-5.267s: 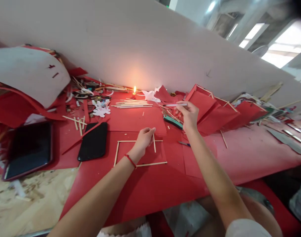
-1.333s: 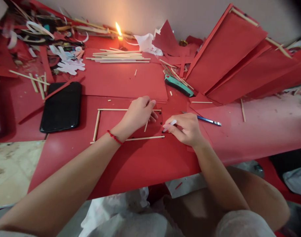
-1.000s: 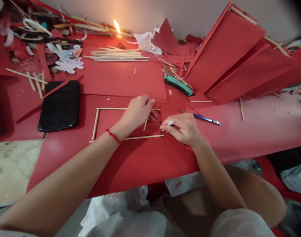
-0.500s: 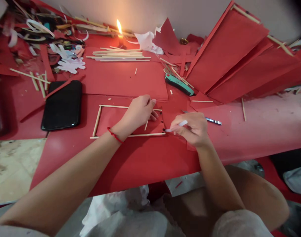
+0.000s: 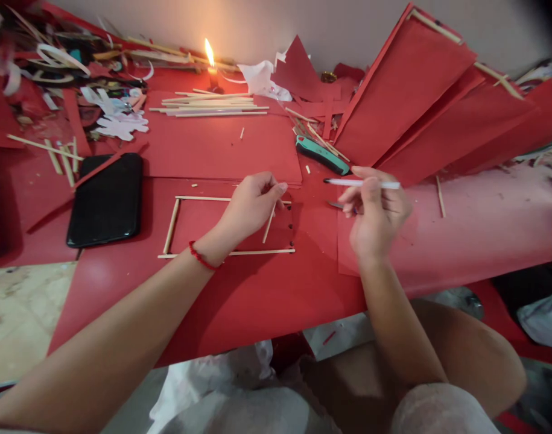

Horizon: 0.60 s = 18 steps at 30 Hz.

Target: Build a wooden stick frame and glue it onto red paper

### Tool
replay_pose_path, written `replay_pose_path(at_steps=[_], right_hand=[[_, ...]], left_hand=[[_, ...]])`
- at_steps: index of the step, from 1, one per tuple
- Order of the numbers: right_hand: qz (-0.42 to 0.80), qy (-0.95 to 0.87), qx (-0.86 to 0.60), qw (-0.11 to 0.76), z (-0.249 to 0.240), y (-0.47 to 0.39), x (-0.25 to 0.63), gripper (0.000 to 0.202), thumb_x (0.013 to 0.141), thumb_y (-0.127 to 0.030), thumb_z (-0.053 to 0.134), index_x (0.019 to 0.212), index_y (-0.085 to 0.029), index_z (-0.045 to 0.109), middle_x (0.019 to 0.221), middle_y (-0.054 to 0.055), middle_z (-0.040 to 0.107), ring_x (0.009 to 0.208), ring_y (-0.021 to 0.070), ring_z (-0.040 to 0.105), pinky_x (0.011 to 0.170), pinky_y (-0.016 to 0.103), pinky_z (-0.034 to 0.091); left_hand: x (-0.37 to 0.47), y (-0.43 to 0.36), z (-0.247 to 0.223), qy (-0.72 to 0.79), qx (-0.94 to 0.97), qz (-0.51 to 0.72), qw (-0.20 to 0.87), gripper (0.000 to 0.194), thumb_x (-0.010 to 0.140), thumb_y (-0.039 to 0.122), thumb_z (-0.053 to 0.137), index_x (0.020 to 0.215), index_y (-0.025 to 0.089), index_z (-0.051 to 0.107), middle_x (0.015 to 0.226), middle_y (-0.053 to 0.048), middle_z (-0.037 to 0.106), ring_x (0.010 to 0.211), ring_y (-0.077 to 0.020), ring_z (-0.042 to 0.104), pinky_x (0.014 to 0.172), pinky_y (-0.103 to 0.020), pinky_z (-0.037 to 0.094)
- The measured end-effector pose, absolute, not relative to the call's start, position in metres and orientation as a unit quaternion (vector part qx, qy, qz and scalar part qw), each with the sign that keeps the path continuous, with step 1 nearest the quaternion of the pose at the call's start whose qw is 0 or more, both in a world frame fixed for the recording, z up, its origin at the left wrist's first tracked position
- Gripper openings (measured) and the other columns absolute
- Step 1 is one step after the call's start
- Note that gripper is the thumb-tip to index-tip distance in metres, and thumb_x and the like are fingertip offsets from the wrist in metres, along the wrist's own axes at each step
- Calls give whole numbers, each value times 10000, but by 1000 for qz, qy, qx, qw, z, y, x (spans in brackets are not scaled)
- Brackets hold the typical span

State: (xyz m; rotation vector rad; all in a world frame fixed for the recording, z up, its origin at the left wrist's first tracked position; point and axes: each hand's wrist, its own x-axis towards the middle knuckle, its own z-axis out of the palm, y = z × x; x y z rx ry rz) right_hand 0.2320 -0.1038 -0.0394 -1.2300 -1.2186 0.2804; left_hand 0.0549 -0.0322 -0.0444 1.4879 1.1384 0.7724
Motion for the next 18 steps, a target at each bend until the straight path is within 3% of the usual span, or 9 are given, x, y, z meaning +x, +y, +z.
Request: replay_pose_path(at_steps=[2, 6, 11, 18], right_hand=[[136, -551, -561, 603, -39, -107, 228, 325, 1015, -559, 533, 1016, -273, 689, 776, 18, 729, 552, 128, 627, 476, 269, 481], [167, -605, -561, 540, -41, -110, 217, 253, 998, -500, 575, 933, -263, 636, 847, 20, 745, 649, 140, 689, 520, 261, 526], [224, -637, -558, 482, -44, -107, 212, 227, 875, -328, 748, 811, -246, 546, 787, -20, 713, 730, 144, 714, 647, 267, 594], [239, -615, -583, 474, -40, -106, 210, 276, 807, -240, 783, 779, -243, 508, 709, -40, 676, 672, 143, 708, 626, 268, 581]], left_hand=[[56, -34, -41, 467, 600, 357, 542, 377, 957, 165, 600, 613, 185, 445, 503, 75, 405, 439, -47, 357, 444, -184, 266], [61, -36, -42, 455, 549, 376, 592, 371, 972, 204, 604, 620, 180, 488, 519, 54, 498, 421, -44, 400, 433, -181, 304], [66, -37, -45, 440, 528, 396, 609, 372, 948, 196, 661, 600, 164, 532, 521, 27, 580, 418, -44, 462, 431, -172, 348], [69, -44, -42, 446, 522, 379, 621, 399, 915, 196, 710, 556, 151, 544, 492, 20, 592, 407, -47, 486, 442, -172, 383]])
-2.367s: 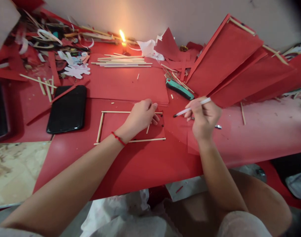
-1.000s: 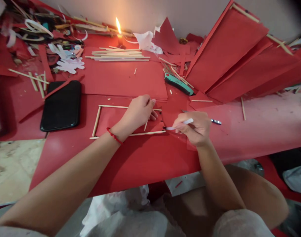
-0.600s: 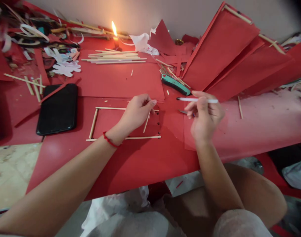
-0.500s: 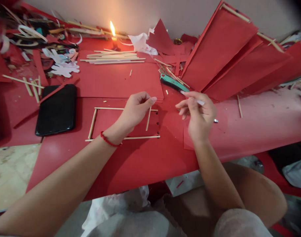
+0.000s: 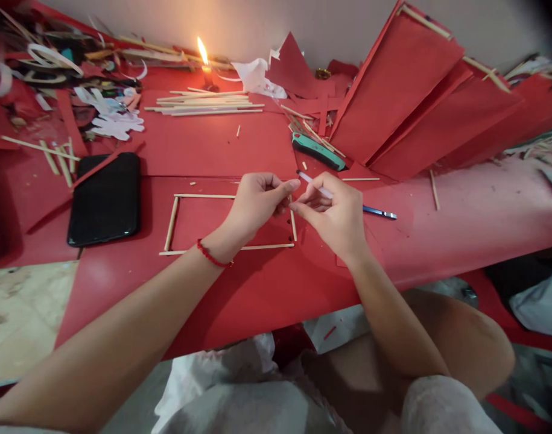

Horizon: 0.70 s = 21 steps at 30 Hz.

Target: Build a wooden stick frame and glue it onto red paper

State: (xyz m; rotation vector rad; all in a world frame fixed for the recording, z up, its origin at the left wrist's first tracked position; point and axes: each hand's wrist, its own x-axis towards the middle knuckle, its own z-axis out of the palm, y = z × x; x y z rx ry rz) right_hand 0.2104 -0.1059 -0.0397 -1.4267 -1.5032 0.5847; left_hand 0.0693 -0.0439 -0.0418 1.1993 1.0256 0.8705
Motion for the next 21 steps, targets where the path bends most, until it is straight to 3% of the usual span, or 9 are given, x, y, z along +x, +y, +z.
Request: replay_pose_path(at_steps=[5, 12, 18, 21], right_hand=[[240, -598, -622, 446, -36, -110, 204, 257, 818, -250, 758, 763, -245, 507, 705, -26, 668, 655, 153, 702, 620, 284, 565], [164, -591, -693, 380, -39, -106, 198, 282, 765, -205, 765, 736, -251, 488, 632, -44, 620, 613, 167, 674, 600, 309, 541], [133, -607, -720, 308, -36, -106, 192, 257, 742, -153, 758, 730, -240, 516, 654, -29, 652, 668, 185, 688, 629, 304, 502], [121, -610, -730, 282, -34, -104, 189, 258, 738, -139, 755, 730, -240, 518, 657, -25, 657, 666, 188, 684, 639, 309, 489]], left_hand=[[67, -44, -43, 441, 542, 371, 612, 414, 923, 260, 720, 559, 156, 552, 509, -2, 619, 416, -61, 512, 459, -183, 408], [54, -30, -47, 481, 604, 390, 501, 528, 1021, 500, 543, 591, 197, 503, 476, 20, 498, 442, -90, 471, 467, -225, 318], [43, -28, -42, 504, 724, 287, 373, 500, 950, 336, 596, 511, 220, 387, 455, 27, 369, 492, -123, 369, 531, -279, 256], [40, -32, -41, 502, 772, 221, 322, 410, 851, 251, 625, 506, 218, 407, 497, 4, 417, 523, -147, 419, 566, -285, 299]])
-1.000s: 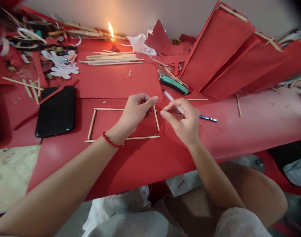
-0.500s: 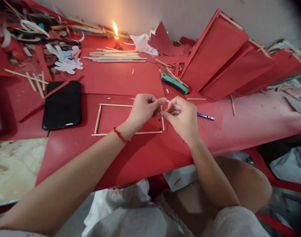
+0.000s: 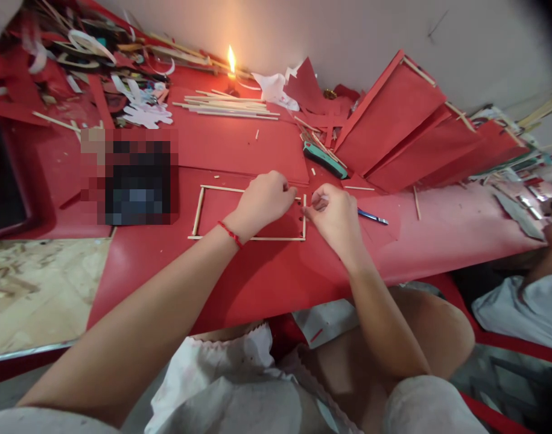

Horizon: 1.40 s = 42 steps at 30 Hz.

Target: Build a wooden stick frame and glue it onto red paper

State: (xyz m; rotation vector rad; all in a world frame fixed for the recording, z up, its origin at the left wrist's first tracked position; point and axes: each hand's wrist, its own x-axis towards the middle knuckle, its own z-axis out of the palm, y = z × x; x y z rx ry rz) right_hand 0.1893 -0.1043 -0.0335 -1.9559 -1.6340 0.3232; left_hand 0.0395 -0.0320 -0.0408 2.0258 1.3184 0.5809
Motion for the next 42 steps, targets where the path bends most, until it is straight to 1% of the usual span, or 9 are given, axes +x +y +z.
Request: replay_pose_path(at_steps=[3, 5, 8, 14, 26, 29, 33, 37, 42], right_hand=[[120, -605, -743, 259, -34, -102, 186, 281, 741, -124, 764, 722, -241, 509, 647, -25, 660, 671, 195, 688, 645, 311, 475], [114, -599, -752, 251, -36, -101, 185, 291, 745, -137, 782, 723, -240, 511, 646, -26, 662, 667, 194, 687, 648, 312, 466], [85, -604, -753, 246, -39, -100, 183, 292, 737, -150, 799, 720, -237, 521, 666, -23, 675, 652, 188, 674, 659, 318, 459], [54, -618, -754, 218, -41, -102, 181, 303, 746, -144, 799, 716, -239, 513, 719, 4, 702, 708, 213, 675, 683, 335, 433], [53, -622, -752, 213, -42, -105, 181, 296, 763, -131, 791, 732, -239, 517, 713, -8, 690, 706, 208, 667, 680, 328, 405], [46, -624, -753, 206, -42, -106, 180, 275, 766, -135, 778, 733, -236, 525, 711, -9, 687, 701, 204, 663, 673, 322, 400], [39, -624, -756, 192, -42, -106, 178, 253, 773, -130, 775, 752, -229, 543, 729, -11, 691, 722, 202, 664, 684, 313, 398], [33, -627, -757, 182, -41, -106, 177, 256, 775, -124, 780, 759, -230, 548, 730, -7, 688, 728, 213, 665, 678, 314, 389], [28, -632, -749, 196, -44, -107, 178, 267, 768, -108, 772, 752, -231, 537, 701, -16, 676, 691, 205, 660, 656, 305, 385]], left_hand=[[36, -33, -41, 494, 794, 169, 311, 228, 748, 208, 659, 561, 211, 528, 578, -37, 565, 607, -190, 550, 617, -284, 394], [34, -31, -42, 480, 806, 149, 312, 133, 682, 162, 679, 599, 207, 585, 631, -50, 632, 662, -212, 605, 659, -286, 438], [31, -27, -45, 468, 814, 139, 315, 130, 622, 125, 719, 618, 203, 615, 673, -49, 669, 682, -220, 629, 673, -285, 454], [31, -23, -48, 469, 814, 130, 316, 156, 600, 149, 766, 626, 204, 623, 652, -32, 648, 658, -208, 616, 632, -272, 435], [31, -26, -44, 473, 814, 116, 317, 163, 617, 103, 720, 596, 199, 590, 635, -32, 628, 642, -203, 589, 634, -287, 397], [31, -27, -42, 475, 815, 108, 314, 153, 636, 105, 730, 622, 191, 604, 652, -31, 631, 648, -197, 581, 620, -286, 374], [30, -27, -41, 478, 818, 91, 307, 97, 669, 139, 753, 697, 174, 668, 707, -43, 670, 671, -200, 597, 624, -286, 383], [30, -25, -41, 479, 820, 78, 304, 163, 673, 215, 819, 782, 162, 710, 767, -56, 705, 706, -206, 612, 626, -284, 387], [30, -24, -42, 476, 823, 74, 303, 169, 683, 227, 824, 793, 162, 713, 764, -49, 698, 708, -193, 601, 617, -283, 364]])
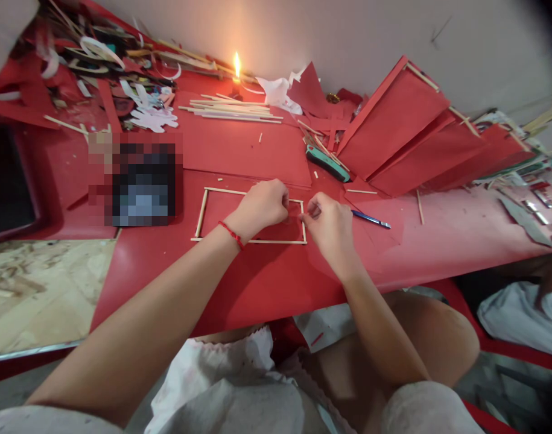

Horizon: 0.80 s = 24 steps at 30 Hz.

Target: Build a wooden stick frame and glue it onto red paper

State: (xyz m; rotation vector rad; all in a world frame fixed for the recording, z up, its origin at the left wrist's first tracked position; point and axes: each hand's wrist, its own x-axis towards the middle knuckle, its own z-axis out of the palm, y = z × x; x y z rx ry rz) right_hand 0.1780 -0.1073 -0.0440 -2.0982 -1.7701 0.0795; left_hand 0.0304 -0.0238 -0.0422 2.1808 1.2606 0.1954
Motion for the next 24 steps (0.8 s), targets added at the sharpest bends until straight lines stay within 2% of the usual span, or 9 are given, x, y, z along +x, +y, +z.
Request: replay_pose_path(at_steps=[3, 6, 8, 11, 14, 17, 21, 24], right_hand=[[31, -635, -734, 238, -49, -110, 182, 267, 798, -133, 775, 754, -232, 530, 676, -29, 663, 670, 191, 658, 651, 300, 398], [25, -640, -705, 304, -52, -115, 189, 219, 888, -225, 720, 781, -237, 529, 668, -36, 644, 636, 170, 648, 652, 298, 444], [-1, -643, -682, 348, -53, -119, 194, 165, 953, -297, 651, 842, -241, 542, 730, -20, 666, 649, 167, 659, 654, 300, 484], [-54, -668, -631, 390, -51, -126, 201, 87, 1023, -328, 532, 998, -251, 562, 926, 32, 726, 820, 198, 717, 730, 327, 552], [-69, -724, -578, 371, -52, -136, 204, 125, 1040, -274, 459, 1134, -257, 540, 1103, 78, 744, 986, 232, 726, 845, 377, 577], [-60, -774, -551, 308, -58, -145, 206, 176, 1022, -216, 461, 1190, -246, 503, 1154, 100, 751, 1071, 262, 718, 930, 432, 568], [-52, -805, -538, 243, -67, -151, 208, 263, 1003, -152, 477, 1252, -236, 464, 1203, 87, 761, 1197, 265, 690, 1127, 514, 460], [-42, -811, -536, 230, -69, -153, 209, 303, 998, -115, 458, 1279, -226, 446, 1240, 85, 757, 1233, 250, 681, 1164, 513, 426]], left_hand=[[31, -24, -42, 475, 823, 72, 303, 176, 681, 236, 832, 788, 162, 713, 757, -45, 693, 698, -188, 591, 612, -283, 359], [31, -23, -42, 476, 822, 68, 304, 198, 669, 247, 852, 783, 163, 714, 757, -41, 694, 686, -185, 586, 600, -284, 357], [31, -23, -42, 479, 821, 65, 305, 212, 658, 248, 862, 784, 162, 716, 758, -41, 696, 672, -184, 581, 592, -286, 358], [31, -23, -42, 479, 820, 66, 305, 218, 647, 237, 868, 780, 158, 715, 754, -42, 697, 659, -181, 571, 586, -287, 353], [31, -23, -42, 476, 821, 69, 308, 203, 649, 228, 865, 761, 157, 711, 731, -36, 687, 651, -175, 561, 585, -285, 348], [31, -23, -42, 471, 822, 71, 312, 191, 656, 239, 859, 740, 157, 709, 706, -29, 678, 643, -168, 558, 591, -281, 350], [30, -22, -42, 468, 823, 73, 314, 186, 660, 253, 847, 717, 158, 697, 663, -14, 653, 616, -157, 540, 579, -278, 342], [30, -22, -43, 465, 825, 77, 313, 191, 657, 263, 842, 701, 164, 686, 648, -1, 638, 607, -152, 533, 572, -279, 340]])
